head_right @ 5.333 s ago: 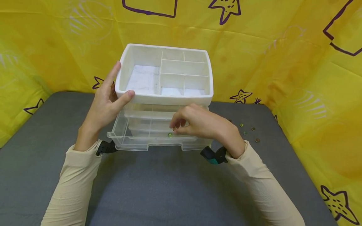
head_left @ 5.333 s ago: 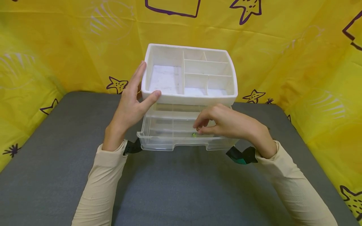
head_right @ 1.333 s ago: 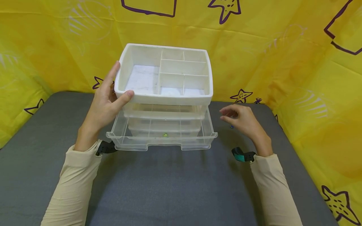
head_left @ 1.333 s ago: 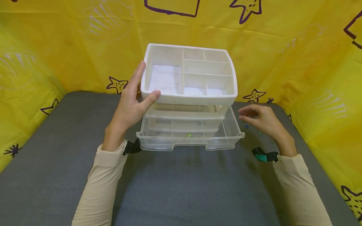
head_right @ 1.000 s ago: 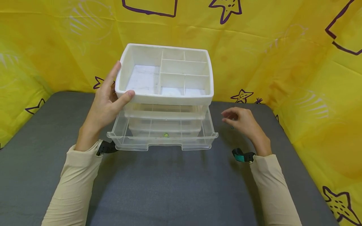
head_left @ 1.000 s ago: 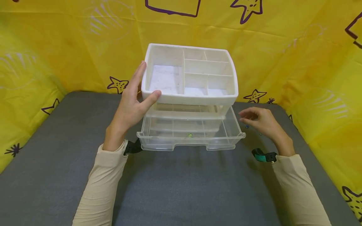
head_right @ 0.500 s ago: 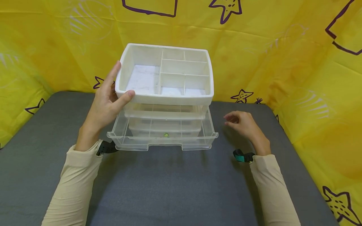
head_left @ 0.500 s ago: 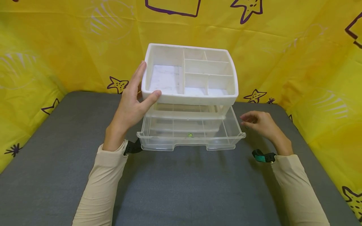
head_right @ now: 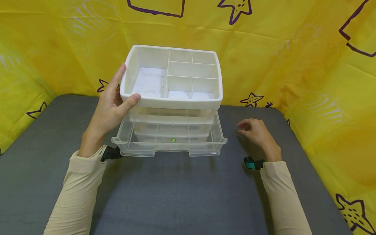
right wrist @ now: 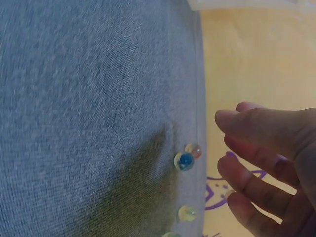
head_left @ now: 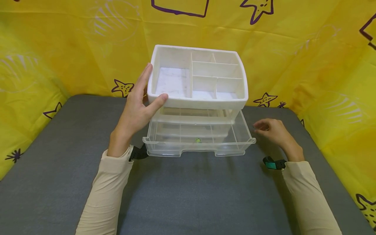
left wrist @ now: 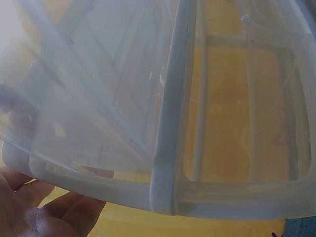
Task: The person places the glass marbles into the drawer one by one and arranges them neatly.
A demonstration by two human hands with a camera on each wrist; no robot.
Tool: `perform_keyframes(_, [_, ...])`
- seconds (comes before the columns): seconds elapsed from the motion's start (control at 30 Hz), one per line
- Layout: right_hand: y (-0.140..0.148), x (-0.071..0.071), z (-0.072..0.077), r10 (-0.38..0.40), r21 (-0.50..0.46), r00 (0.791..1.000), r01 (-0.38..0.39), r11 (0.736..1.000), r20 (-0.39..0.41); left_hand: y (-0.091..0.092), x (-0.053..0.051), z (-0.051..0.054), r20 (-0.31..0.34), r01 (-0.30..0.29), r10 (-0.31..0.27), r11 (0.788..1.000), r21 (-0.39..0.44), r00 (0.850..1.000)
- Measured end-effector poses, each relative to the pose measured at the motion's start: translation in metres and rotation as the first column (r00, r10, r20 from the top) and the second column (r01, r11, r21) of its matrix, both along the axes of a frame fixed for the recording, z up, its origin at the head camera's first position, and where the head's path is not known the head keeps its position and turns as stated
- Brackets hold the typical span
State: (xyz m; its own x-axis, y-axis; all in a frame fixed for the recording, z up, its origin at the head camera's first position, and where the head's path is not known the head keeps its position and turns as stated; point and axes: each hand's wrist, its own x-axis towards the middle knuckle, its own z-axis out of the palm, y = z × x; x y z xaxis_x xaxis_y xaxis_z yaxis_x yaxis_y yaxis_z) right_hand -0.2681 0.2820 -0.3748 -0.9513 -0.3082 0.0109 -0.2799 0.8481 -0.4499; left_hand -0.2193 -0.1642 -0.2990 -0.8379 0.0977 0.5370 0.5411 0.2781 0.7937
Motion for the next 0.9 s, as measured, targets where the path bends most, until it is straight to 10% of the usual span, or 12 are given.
perform_keyframes(0.9, [0.011,-0.007,-0.015,0.004,0.036,1.0,-0.004,0.999,0.019,0.0,0.0,0.0,-0.001,-0.003,0.003,1.0,0.001,1.0])
